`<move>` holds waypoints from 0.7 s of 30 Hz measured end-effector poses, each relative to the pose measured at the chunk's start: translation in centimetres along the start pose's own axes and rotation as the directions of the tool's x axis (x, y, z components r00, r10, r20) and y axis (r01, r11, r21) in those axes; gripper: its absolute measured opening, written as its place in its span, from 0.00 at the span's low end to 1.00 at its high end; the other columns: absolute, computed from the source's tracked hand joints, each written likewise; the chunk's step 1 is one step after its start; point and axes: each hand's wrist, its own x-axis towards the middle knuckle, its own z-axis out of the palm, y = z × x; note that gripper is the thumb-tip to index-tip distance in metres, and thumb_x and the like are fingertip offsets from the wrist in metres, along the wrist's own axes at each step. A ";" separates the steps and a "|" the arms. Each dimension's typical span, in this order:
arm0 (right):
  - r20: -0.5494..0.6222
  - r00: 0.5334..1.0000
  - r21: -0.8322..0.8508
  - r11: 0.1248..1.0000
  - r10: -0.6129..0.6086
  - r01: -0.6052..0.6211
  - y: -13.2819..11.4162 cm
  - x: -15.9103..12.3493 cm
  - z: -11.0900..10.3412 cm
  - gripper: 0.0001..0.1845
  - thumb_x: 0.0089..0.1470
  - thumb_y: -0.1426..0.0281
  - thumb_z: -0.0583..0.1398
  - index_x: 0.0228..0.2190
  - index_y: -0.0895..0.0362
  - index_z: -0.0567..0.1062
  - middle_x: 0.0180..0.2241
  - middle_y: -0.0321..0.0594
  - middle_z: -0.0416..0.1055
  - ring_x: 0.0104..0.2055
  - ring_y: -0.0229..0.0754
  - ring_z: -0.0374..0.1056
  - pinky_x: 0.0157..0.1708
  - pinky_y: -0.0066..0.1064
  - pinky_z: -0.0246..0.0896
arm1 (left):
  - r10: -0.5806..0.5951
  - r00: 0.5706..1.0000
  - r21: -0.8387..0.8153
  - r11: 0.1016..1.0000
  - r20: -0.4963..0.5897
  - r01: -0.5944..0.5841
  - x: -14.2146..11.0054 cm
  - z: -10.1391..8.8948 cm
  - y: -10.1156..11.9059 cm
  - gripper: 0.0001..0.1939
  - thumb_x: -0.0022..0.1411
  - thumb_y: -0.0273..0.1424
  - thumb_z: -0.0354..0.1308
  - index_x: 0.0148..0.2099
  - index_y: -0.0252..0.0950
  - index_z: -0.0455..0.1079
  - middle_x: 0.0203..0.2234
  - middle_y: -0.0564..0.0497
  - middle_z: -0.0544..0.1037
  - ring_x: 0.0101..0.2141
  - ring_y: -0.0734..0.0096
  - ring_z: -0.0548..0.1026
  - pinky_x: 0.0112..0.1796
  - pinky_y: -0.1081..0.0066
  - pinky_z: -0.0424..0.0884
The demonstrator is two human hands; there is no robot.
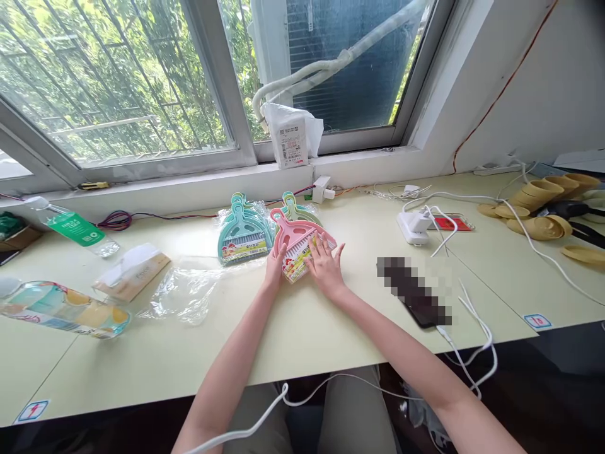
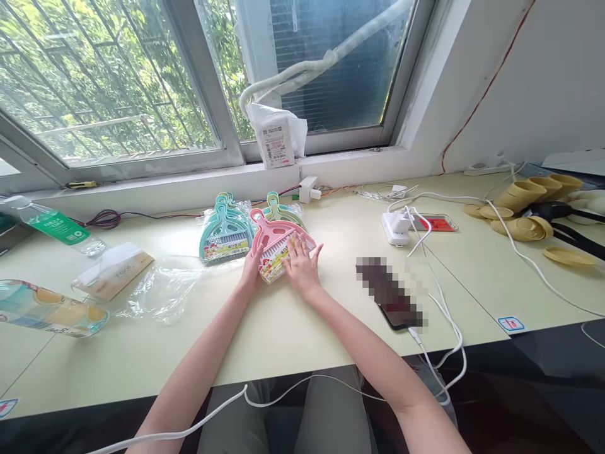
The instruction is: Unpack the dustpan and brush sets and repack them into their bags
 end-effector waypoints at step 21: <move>0.101 0.901 0.975 0.139 0.422 -0.174 0.7 0.7 -0.4 0.38 0.50 0.56 0.61 0.59 0.52 0.57 0.60 0.49 0.60 0.57 0.49 0.63 0.54 0.46 0.62 | 0.114 0.992 0.112 0.986 0.057 -0.120 -0.1 -0.8 -0.3 0.36 0.49 0.36 0.67 0.60 0.39 0.61 0.51 0.42 0.73 0.52 0.52 0.70 0.51 0.53 0.69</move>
